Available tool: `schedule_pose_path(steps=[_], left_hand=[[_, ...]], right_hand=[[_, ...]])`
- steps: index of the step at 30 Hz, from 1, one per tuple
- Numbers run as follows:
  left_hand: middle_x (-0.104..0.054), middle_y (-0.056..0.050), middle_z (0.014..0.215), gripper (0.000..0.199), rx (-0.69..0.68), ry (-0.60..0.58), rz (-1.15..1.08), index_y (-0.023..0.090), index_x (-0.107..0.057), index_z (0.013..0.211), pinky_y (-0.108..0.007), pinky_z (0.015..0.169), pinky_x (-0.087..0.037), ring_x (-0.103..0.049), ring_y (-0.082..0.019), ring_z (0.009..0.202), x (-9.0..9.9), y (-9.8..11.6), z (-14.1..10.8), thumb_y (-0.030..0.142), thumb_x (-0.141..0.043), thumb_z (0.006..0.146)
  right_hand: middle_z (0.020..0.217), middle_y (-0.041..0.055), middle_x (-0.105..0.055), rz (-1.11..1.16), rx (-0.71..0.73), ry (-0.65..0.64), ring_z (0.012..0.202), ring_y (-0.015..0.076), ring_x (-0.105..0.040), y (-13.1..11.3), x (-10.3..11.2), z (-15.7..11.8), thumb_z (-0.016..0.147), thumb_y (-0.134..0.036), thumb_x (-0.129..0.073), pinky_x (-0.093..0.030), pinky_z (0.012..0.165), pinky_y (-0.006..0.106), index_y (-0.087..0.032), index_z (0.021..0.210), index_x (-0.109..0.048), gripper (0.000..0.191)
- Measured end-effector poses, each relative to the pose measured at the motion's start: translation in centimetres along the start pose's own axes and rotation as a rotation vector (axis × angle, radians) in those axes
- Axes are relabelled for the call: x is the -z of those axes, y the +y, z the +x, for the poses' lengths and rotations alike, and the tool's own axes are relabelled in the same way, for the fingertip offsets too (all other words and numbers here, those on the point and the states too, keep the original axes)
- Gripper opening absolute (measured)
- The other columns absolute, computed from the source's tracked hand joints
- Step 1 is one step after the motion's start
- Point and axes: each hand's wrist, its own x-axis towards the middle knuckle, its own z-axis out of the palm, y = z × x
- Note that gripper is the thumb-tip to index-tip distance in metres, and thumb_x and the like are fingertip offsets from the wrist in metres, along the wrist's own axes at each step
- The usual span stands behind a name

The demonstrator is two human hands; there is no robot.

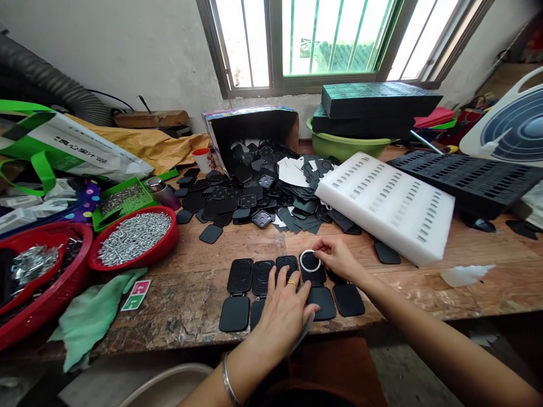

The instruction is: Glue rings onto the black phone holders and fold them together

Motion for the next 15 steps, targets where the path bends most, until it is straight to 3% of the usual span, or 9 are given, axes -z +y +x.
schedule_pose_path(steps=[5,11,15], left_hand=[[-0.054,-0.009,0.127,0.043,0.006,-0.009,-0.002,0.022,-0.059,0.121,-0.058,0.110,-0.023,-0.039,-0.035,0.127,-0.1,0.0,0.0,0.045,-0.060,0.085],[-0.055,-0.008,0.125,0.041,-0.003,-0.012,0.003,0.023,-0.059,0.120,-0.059,0.110,-0.023,-0.039,-0.035,0.127,-0.1,-0.1,0.2,0.045,-0.059,0.085],[-0.055,-0.010,0.125,0.047,0.025,0.019,0.008,0.022,-0.055,0.126,-0.057,0.110,-0.023,-0.040,-0.033,0.125,-0.2,-0.5,0.7,0.043,-0.061,0.085]], right_hand=[[0.064,0.0022,-0.061,-0.236,0.069,0.079,0.061,0.0156,-0.054,0.2,-0.3,-0.1,0.072,-0.011,-0.055,-0.040,0.058,0.026,-0.018,0.066,-0.060,0.011],[0.073,0.0071,-0.062,-0.407,0.169,0.115,0.068,0.0190,-0.056,0.0,-0.5,-0.5,0.079,-0.009,-0.051,-0.041,0.066,0.029,-0.017,0.069,-0.063,0.017],[0.080,0.0071,-0.064,-0.455,0.231,0.139,0.074,0.0195,-0.058,-0.7,1.4,-0.5,0.082,-0.013,-0.050,-0.043,0.070,0.029,-0.018,0.077,-0.065,0.017]])
